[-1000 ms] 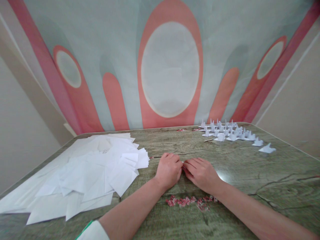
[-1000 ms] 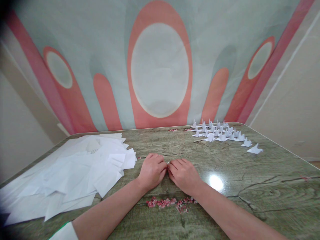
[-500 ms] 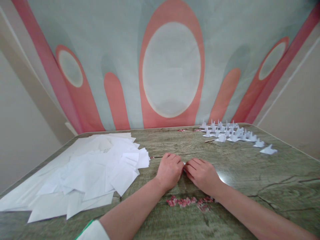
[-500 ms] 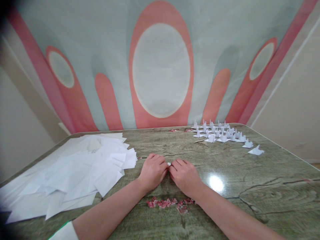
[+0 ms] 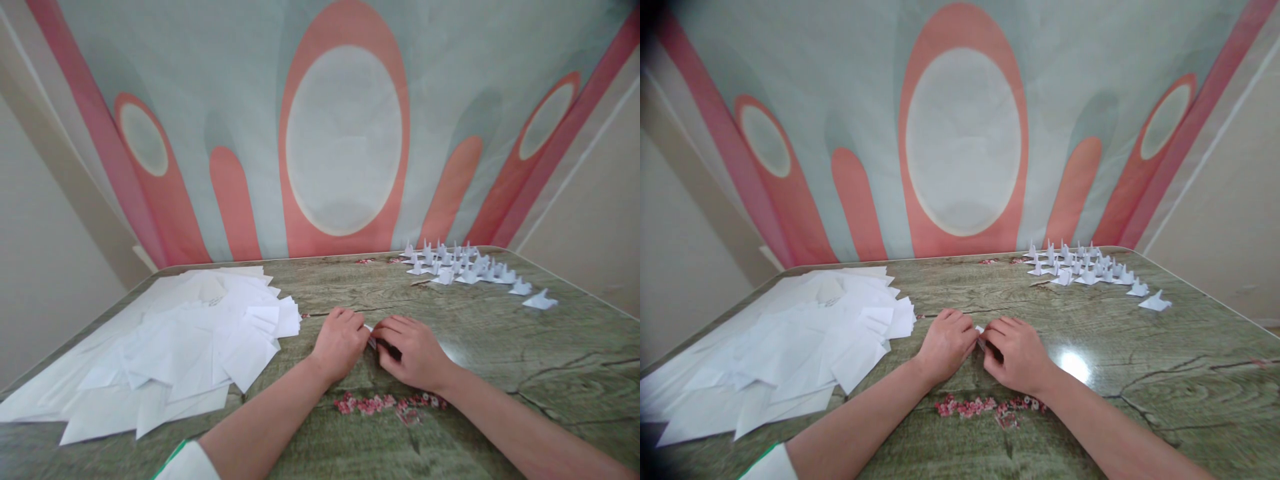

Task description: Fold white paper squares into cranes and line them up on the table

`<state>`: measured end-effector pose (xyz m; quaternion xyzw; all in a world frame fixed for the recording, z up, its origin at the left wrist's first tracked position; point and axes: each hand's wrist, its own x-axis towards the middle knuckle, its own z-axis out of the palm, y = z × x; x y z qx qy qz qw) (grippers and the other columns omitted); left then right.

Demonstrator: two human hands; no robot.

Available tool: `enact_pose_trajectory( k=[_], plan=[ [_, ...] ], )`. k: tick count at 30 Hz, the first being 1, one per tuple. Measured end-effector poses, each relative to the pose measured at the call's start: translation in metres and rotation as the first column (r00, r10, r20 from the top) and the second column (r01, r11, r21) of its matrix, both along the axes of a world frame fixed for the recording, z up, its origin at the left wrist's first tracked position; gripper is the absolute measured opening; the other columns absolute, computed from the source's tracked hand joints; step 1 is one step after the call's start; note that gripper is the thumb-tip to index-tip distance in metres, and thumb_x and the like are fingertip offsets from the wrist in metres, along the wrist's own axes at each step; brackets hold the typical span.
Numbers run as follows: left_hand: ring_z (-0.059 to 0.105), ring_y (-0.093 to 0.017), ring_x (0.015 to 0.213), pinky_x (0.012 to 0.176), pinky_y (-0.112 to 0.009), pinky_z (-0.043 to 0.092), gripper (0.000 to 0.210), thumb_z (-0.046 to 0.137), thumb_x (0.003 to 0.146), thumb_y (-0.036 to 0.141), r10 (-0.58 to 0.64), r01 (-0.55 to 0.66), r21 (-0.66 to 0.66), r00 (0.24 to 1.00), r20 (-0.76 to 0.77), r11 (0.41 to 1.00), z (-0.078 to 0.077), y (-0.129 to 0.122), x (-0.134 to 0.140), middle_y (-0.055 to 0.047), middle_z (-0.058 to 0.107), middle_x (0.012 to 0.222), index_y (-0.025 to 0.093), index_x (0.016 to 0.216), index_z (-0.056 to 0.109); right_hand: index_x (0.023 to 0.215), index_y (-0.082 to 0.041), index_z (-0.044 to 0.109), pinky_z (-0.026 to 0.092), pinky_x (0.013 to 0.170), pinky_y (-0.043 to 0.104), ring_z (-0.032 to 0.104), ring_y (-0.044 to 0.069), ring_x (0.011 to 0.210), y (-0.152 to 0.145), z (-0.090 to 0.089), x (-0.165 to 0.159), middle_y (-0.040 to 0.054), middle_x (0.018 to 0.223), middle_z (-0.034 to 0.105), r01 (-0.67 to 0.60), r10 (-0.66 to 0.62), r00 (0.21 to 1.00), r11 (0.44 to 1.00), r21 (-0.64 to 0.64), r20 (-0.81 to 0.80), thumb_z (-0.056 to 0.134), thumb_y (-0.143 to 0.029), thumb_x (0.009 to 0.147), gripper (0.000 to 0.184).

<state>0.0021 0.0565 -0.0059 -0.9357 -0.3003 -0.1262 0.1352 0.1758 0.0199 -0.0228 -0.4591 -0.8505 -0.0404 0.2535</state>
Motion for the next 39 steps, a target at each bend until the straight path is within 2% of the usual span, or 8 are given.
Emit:
enact_pose_trajectory(
  k=[4,10,14,17,26,39],
  plan=[
    [0.051,-0.018,0.078,0.072,-0.033,0.035,0.009,0.054,0.083,0.02,-0.008,0.008,0.013,1.0,-0.009,1.0,-0.001,0.0,0.0,-0.003,0.058,0.076,0.017,0.077,0.059,0.095,-0.02,0.063,0.043,0.077,0.033,0.054,0.018,0.083,0.007,-0.003,0.008,0.0049,0.088,0.063,-0.036,0.026,0.99,0.997,-0.066,-0.139,0.046,-0.008,0.075,0.029],
    [0.052,-0.019,0.079,0.072,-0.033,0.036,0.006,0.053,0.084,0.018,-0.01,0.01,0.005,0.999,-0.044,1.0,0.0,-0.001,0.0,-0.003,0.059,0.079,0.016,0.08,0.058,0.099,-0.021,0.063,0.042,0.083,0.038,0.051,0.02,0.093,0.013,-0.012,0.008,0.0056,0.097,0.061,-0.069,0.051,0.989,0.988,-0.135,-0.139,0.045,0.001,0.068,0.042],
    [0.053,-0.019,0.082,0.073,-0.033,0.037,0.006,0.051,0.084,0.015,-0.018,0.018,-0.001,0.997,-0.08,1.0,0.003,-0.004,0.0,-0.004,0.06,0.082,0.015,0.085,0.058,0.096,-0.021,0.065,0.042,0.081,0.037,0.052,0.02,0.091,0.014,-0.015,0.007,0.0058,0.095,0.06,-0.078,0.059,0.988,0.989,-0.124,-0.145,0.045,0.002,0.068,0.041],
    [0.054,-0.018,0.084,0.075,-0.033,0.038,0.01,0.048,0.086,0.016,-0.073,0.073,0.005,0.994,-0.079,0.997,0.005,-0.006,0.0,-0.005,0.06,0.088,0.015,0.09,0.057,0.095,-0.021,0.065,0.042,0.081,0.037,0.052,0.02,0.092,0.016,-0.016,0.008,0.0059,0.096,0.06,-0.083,0.066,0.986,0.99,-0.114,-0.15,0.046,0.001,0.068,0.04],
    [0.054,-0.018,0.084,0.078,-0.032,0.041,0.011,0.046,0.087,0.018,-0.176,0.174,-0.033,0.984,-0.037,0.984,0.0,-0.001,-0.002,-0.004,0.06,0.087,0.017,0.089,0.057,0.098,-0.024,0.066,0.04,0.082,0.037,0.051,0.02,0.093,0.015,-0.015,0.007,0.0047,0.096,0.06,-0.082,0.052,0.981,0.985,-0.154,-0.185,0.048,0.001,0.068,0.043],
    [0.055,-0.018,0.082,0.075,-0.033,0.041,0.008,0.048,0.086,0.017,-0.2,0.201,0.005,0.977,-0.068,0.98,-0.001,-0.002,0.001,-0.004,0.061,0.087,0.016,0.086,0.056,0.089,-0.022,0.068,0.038,0.084,0.036,0.05,0.02,0.092,0.014,-0.013,0.004,0.0042,0.094,0.059,-0.031,0.003,0.987,0.984,-0.173,-0.163,0.052,-0.003,0.072,0.03]
  ],
)
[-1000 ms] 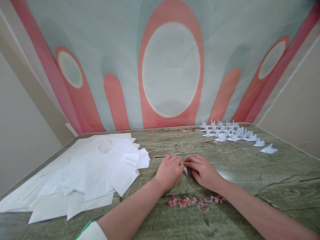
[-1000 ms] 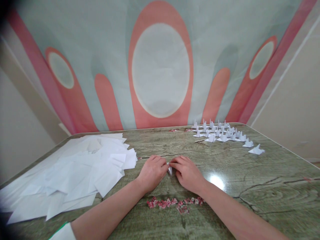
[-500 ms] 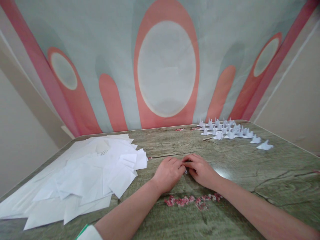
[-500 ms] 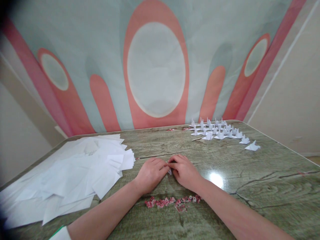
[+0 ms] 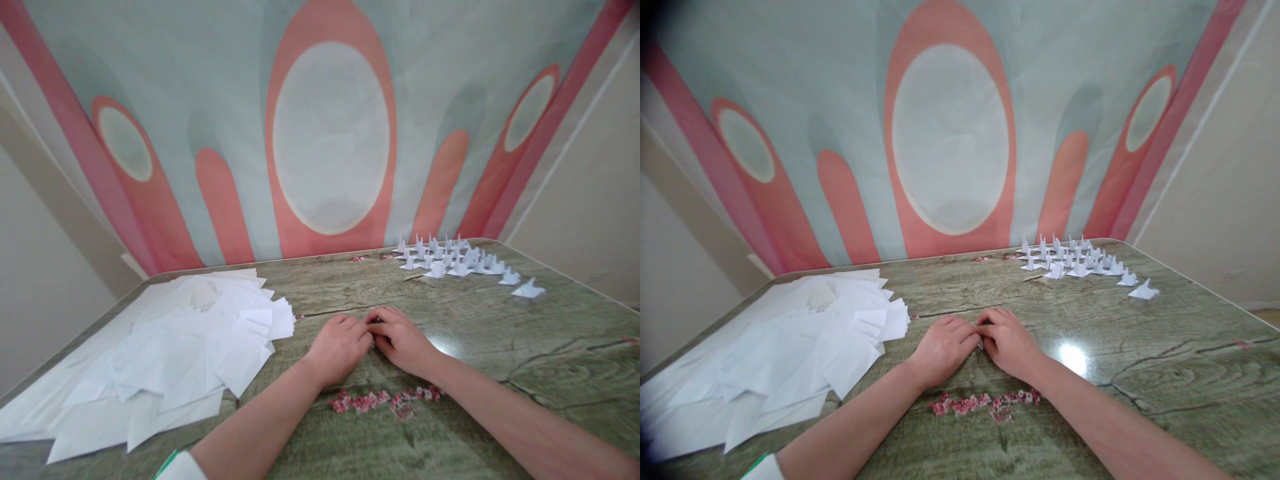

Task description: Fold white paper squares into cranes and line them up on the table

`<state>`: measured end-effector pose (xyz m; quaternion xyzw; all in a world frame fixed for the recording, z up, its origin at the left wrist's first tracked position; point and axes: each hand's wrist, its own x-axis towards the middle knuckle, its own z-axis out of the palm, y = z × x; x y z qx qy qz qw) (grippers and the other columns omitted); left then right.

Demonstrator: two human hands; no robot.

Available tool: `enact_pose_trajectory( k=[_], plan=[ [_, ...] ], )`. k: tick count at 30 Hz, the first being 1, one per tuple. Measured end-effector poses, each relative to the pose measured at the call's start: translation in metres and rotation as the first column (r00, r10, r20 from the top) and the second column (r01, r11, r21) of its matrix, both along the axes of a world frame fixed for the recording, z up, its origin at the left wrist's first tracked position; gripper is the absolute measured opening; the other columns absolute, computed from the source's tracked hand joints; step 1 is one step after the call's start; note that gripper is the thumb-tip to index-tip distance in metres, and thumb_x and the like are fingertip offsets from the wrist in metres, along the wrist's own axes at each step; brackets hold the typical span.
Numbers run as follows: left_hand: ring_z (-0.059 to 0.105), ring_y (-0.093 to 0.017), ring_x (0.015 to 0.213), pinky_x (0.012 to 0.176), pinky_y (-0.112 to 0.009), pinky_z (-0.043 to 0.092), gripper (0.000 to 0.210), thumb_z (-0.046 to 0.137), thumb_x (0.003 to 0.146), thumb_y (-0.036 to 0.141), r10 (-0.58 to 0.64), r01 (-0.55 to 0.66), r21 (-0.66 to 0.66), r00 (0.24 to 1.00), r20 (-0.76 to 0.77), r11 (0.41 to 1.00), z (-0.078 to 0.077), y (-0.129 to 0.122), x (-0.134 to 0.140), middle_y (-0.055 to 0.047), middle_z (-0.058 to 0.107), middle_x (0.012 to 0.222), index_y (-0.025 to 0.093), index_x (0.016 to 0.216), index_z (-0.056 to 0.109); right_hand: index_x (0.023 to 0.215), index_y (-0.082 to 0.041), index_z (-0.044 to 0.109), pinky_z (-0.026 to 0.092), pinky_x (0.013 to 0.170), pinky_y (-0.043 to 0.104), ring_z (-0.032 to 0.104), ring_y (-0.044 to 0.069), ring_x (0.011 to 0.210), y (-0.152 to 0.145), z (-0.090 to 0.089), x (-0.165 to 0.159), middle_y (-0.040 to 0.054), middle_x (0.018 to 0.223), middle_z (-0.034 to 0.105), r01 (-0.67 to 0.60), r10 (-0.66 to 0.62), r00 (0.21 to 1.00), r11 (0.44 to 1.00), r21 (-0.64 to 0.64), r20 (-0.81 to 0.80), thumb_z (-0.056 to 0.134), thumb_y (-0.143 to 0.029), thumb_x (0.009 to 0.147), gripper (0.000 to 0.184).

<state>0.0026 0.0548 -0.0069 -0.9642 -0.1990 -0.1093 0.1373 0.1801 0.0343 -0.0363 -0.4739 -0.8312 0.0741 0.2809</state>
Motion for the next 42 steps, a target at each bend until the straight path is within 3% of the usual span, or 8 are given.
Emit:
enact_pose_trajectory(
  k=[9,42],
  plan=[
    [0.056,-0.017,0.076,0.07,-0.033,0.043,0.008,0.048,0.086,0.017,-0.038,0.038,0.041,0.999,0.007,0.998,-0.0012,-0.0017,0.0005,-0.004,0.06,0.081,0.014,0.084,0.055,0.088,-0.022,0.067,0.037,0.084,0.035,0.049,0.019,0.092,-0.001,0.002,-0.0002,0.0034,0.095,0.059,0.012,-0.011,1.0,0.999,-0.031,0.015,0.052,-0.004,0.073,0.027],
    [0.056,-0.018,0.077,0.068,-0.032,0.043,0.009,0.048,0.086,0.019,-0.027,0.028,-0.019,0.999,0.035,0.999,-0.0048,0.0009,0.0011,-0.003,0.061,0.084,0.015,0.086,0.056,0.085,-0.023,0.069,0.037,0.084,0.034,0.05,0.018,0.092,0.0036,-0.002,0.0006,0.0025,0.095,0.059,0.011,-0.011,1.0,0.999,-0.042,0.008,0.051,-0.002,0.072,0.031]
  ],
)
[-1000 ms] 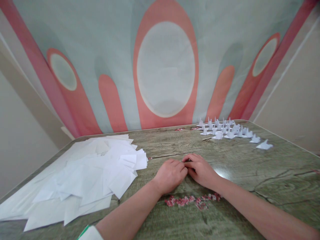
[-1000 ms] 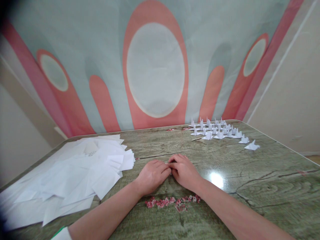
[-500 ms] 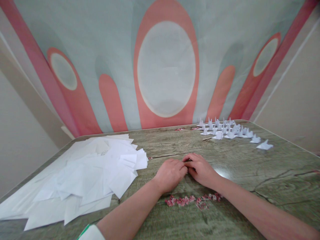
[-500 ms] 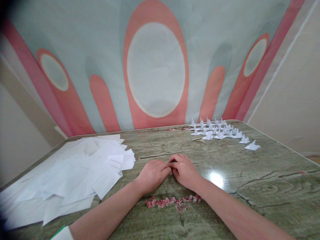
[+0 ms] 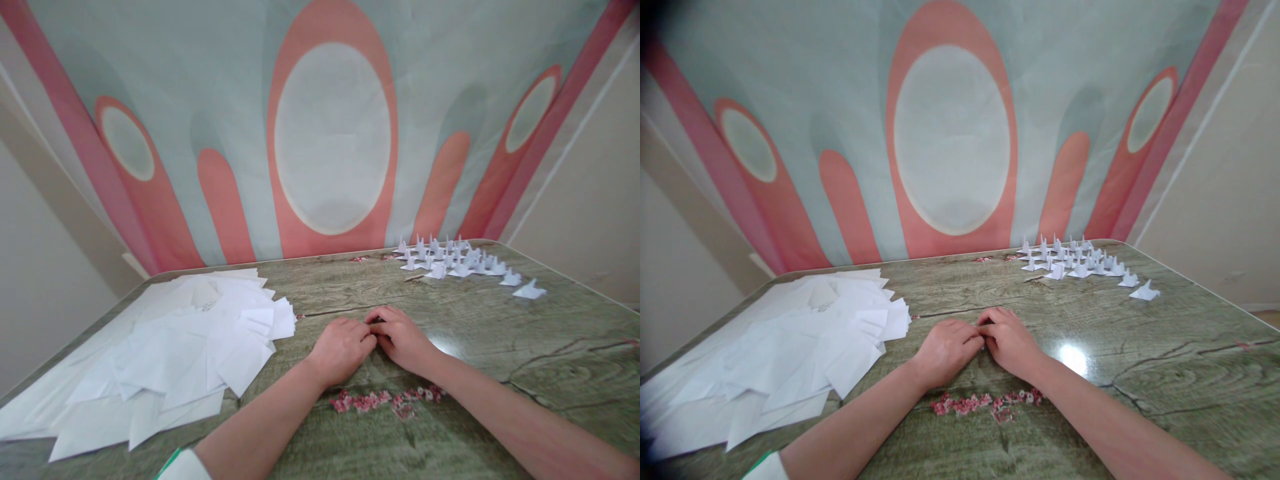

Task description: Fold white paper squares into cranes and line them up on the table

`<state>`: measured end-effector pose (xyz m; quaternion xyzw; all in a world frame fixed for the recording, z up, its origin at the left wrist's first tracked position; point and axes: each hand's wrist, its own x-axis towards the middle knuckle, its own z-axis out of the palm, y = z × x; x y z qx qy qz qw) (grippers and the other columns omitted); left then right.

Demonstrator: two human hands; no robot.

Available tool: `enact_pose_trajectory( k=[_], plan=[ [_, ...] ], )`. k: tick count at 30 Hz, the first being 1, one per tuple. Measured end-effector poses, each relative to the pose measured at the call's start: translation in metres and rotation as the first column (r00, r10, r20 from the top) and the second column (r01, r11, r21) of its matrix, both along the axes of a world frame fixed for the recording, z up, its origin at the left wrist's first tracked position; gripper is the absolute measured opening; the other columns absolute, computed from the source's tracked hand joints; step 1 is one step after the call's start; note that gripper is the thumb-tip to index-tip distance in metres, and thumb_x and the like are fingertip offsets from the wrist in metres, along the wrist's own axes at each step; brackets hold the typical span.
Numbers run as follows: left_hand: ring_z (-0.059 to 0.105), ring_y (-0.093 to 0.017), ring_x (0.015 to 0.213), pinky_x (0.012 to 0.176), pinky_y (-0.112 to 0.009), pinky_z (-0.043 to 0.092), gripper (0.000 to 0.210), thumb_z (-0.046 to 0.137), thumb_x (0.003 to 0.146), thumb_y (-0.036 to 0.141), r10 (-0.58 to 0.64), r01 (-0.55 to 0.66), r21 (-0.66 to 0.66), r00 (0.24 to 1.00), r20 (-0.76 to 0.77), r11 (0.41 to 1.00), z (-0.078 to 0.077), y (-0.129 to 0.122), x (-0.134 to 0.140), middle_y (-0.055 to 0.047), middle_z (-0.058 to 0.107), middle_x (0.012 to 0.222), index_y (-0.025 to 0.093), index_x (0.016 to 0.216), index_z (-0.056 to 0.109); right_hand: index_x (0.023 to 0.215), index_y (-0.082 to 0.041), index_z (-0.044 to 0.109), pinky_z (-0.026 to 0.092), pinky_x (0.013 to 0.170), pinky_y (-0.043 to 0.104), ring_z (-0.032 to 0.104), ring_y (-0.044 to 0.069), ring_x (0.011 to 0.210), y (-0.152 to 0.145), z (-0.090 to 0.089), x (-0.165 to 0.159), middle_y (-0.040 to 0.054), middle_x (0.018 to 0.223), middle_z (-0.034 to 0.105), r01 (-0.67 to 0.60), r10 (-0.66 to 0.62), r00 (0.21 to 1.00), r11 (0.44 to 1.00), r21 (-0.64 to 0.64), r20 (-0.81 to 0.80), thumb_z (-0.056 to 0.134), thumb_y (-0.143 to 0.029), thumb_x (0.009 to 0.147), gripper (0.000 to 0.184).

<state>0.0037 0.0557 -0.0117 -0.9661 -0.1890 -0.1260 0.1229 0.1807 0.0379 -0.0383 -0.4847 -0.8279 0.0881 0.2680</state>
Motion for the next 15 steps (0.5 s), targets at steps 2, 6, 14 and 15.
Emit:
enact_pose_trajectory(
  k=[2,6,14,15],
  plan=[
    [0.056,-0.018,0.077,0.069,-0.032,0.043,0.009,0.048,0.086,0.02,0.002,-0.002,-0.005,1.0,0.001,1.0,-0.0005,-0.0001,0.0,-0.003,0.061,0.084,0.015,0.086,0.057,0.084,-0.023,0.069,0.037,0.084,0.034,0.05,0.018,0.092,0.0005,0.0,-0.0002,0.0025,0.094,0.059,-0.004,0.004,1.0,1.0,0.001,-0.001,0.051,-0.001,0.072,0.031],
    [0.055,-0.017,0.08,0.07,-0.031,0.043,0.01,0.049,0.085,0.02,0.013,-0.012,-0.032,1.0,0.017,0.999,-0.0019,0.0003,0.0005,-0.003,0.061,0.084,0.016,0.084,0.058,0.081,-0.022,0.069,0.037,0.084,0.034,0.049,0.019,0.092,0.001,0.0,-0.0007,0.0029,0.093,0.059,-0.001,0.001,1.0,1.0,0.004,-0.001,0.05,-0.001,0.071,0.03],
    [0.057,-0.014,0.084,0.075,-0.027,0.043,0.022,0.044,0.089,0.03,0.074,-0.032,-0.246,0.984,0.161,0.969,0.0015,0.0002,-0.0058,-0.002,0.064,0.09,0.02,0.088,0.063,0.089,-0.024,0.069,0.038,0.082,0.034,0.05,0.019,0.091,-0.0018,0.0031,-0.0012,0.0035,0.092,0.059,0.016,-0.016,1.0,1.0,0.007,0.024,0.05,-0.004,0.075,0.032],
    [0.057,-0.014,0.085,0.076,-0.027,0.043,0.021,0.046,0.088,0.032,0.1,-0.052,-0.267,0.98,0.17,0.962,0.0027,0.0005,-0.0086,-0.002,0.064,0.091,0.02,0.091,0.063,0.09,-0.024,0.069,0.038,0.081,0.034,0.05,0.019,0.091,-0.0021,0.0036,-0.0013,0.0036,0.092,0.059,0.018,-0.018,0.999,1.0,0.008,0.031,0.05,-0.004,0.076,0.031]
  ],
)
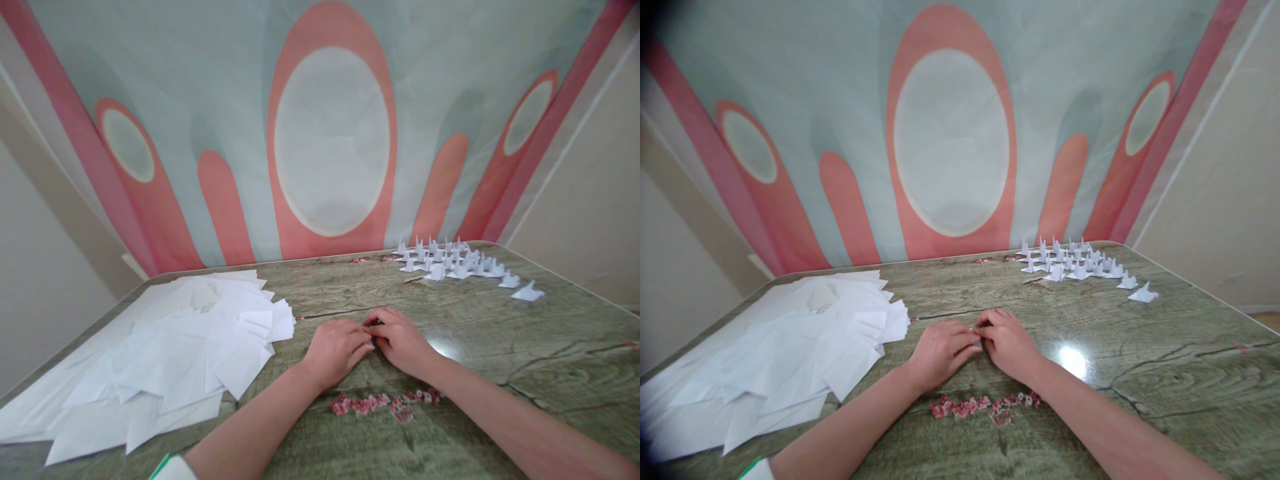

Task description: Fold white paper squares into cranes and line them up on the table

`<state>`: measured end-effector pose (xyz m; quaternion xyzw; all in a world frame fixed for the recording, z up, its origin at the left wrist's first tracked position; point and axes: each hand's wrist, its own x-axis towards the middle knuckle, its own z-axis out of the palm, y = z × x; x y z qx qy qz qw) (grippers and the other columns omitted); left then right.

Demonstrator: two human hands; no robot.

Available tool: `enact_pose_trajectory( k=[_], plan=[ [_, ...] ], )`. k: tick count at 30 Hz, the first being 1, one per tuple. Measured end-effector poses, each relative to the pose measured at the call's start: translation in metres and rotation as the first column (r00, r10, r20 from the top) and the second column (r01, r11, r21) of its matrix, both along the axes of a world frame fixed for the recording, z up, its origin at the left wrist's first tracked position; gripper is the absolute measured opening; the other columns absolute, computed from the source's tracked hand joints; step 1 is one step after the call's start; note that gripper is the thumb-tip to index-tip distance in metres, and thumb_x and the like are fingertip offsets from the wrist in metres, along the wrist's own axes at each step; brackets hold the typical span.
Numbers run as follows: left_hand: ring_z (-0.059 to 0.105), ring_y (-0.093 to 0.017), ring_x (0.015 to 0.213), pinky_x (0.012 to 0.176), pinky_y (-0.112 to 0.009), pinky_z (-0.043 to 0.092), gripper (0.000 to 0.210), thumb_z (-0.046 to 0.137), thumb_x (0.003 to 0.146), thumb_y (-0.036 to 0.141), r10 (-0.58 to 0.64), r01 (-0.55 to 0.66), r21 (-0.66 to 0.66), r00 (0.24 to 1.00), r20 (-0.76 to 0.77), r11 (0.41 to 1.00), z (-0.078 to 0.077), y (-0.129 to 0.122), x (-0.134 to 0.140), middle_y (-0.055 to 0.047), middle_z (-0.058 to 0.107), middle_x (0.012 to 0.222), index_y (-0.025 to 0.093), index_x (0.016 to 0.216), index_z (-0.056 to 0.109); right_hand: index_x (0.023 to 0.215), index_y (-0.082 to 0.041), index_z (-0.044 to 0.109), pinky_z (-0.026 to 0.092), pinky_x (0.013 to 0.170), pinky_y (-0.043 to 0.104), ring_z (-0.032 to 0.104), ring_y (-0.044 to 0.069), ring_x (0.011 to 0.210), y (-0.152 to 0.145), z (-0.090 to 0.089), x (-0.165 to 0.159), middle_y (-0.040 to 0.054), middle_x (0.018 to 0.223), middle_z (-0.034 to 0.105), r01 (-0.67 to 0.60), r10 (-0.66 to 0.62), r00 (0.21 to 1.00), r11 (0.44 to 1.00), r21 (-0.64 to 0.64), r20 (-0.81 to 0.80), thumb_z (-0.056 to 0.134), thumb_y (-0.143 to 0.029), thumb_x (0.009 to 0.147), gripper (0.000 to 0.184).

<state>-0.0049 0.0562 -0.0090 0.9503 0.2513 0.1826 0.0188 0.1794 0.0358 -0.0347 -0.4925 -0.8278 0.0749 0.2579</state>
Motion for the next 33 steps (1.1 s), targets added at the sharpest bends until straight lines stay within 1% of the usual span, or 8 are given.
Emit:
enact_pose_trajectory(
  k=[4,8,11,16,18,22,26,33],
  plan=[
    [0.056,-0.017,0.09,0.08,-0.03,0.043,0.025,0.053,0.083,0.039,0.082,-0.083,-0.051,0.997,-0.016,0.995,0.005,0.002,-0.011,-0.003,0.063,0.094,0.021,0.098,0.061,0.094,-0.025,0.068,0.038,0.081,0.034,0.049,0.018,0.091,-0.001,0.001,0.0,0.0034,0.093,0.06,0.007,-0.007,1.0,1.0,0.0,0.018,0.049,-0.008,0.08,0.03],
    [0.054,-0.017,0.094,0.084,-0.032,0.041,0.021,0.051,0.085,0.035,0.046,-0.048,-0.023,0.996,-0.077,0.999,0.007,0.001,-0.012,-0.003,0.062,0.098,0.02,0.096,0.061,0.095,-0.025,0.068,0.038,0.081,0.034,0.049,0.018,0.091,-0.002,0.002,0.0,0.0037,0.094,0.059,0.006,-0.006,1.0,1.0,0.008,0.023,0.049,-0.007,0.08,0.03],
    [0.053,-0.018,0.095,0.087,-0.035,0.04,0.021,0.048,0.087,0.03,0.023,-0.02,0.025,0.991,-0.133,0.999,0.008,-0.003,-0.008,-0.005,0.061,0.095,0.019,0.099,0.06,0.093,-0.023,0.068,0.038,0.081,0.034,0.049,0.019,0.092,-0.002,0.002,0.0,0.0042,0.094,0.059,0.003,-0.004,1.0,1.0,0.022,0.029,0.049,-0.007,0.08,0.028],
    [0.053,-0.019,0.094,0.088,-0.036,0.038,0.024,0.048,0.083,0.016,0.034,-0.013,0.09,0.971,-0.235,0.996,0.01,-0.009,-0.005,-0.006,0.06,0.093,0.017,0.105,0.057,0.092,-0.023,0.068,0.038,0.081,0.034,0.049,0.019,0.092,-0.003,0.001,-0.001,0.0045,0.093,0.06,-0.001,0.0,1.0,0.999,0.041,0.026,0.05,-0.006,0.079,0.028],
    [0.053,-0.019,0.093,0.088,-0.036,0.038,0.025,0.047,0.083,0.013,0.042,-0.012,0.11,0.962,-0.268,0.994,0.012,-0.011,-0.004,-0.007,0.061,0.092,0.016,0.106,0.056,0.092,-0.023,0.068,0.038,0.082,0.034,0.049,0.019,0.092,-0.003,0.001,-0.001,0.0045,0.093,0.06,0.0,-0.001,1.0,0.999,0.04,0.028,0.05,-0.006,0.078,0.029],
    [0.054,-0.02,0.093,0.085,-0.035,0.039,0.025,0.044,0.085,0.013,0.065,-0.015,0.157,0.944,-0.322,0.987,0.013,-0.017,0.001,-0.009,0.06,0.093,0.013,0.109,0.053,0.091,-0.022,0.068,0.038,0.082,0.034,0.05,0.019,0.092,-0.002,-0.001,-0.001,0.0046,0.093,0.06,-0.005,0.003,1.0,0.999,0.045,0.031,0.05,-0.004,0.076,0.029],
    [0.054,-0.023,0.092,0.082,-0.036,0.041,0.029,0.044,0.083,0.013,0.118,-0.042,0.201,0.916,-0.382,0.979,0.011,-0.028,0.008,-0.013,0.06,0.097,0.008,0.111,0.051,0.092,-0.022,0.068,0.039,0.081,0.035,0.05,0.019,0.093,-0.001,-0.002,0.0,0.0052,0.094,0.06,-0.016,0.014,0.999,0.998,0.067,0.037,0.051,-0.004,0.076,0.029],
    [0.052,-0.028,0.103,0.082,-0.039,0.041,0.031,0.044,0.083,0.017,0.178,-0.107,0.184,0.886,-0.427,0.977,0.009,-0.042,0.014,-0.018,0.059,0.108,0.008,0.112,0.053,0.092,-0.023,0.068,0.038,0.081,0.034,0.049,0.019,0.093,-0.002,-0.001,0.0,0.0042,0.096,0.06,0.0,-0.003,0.998,0.999,0.048,0.063,0.051,-0.004,0.074,0.03]
  ],
)
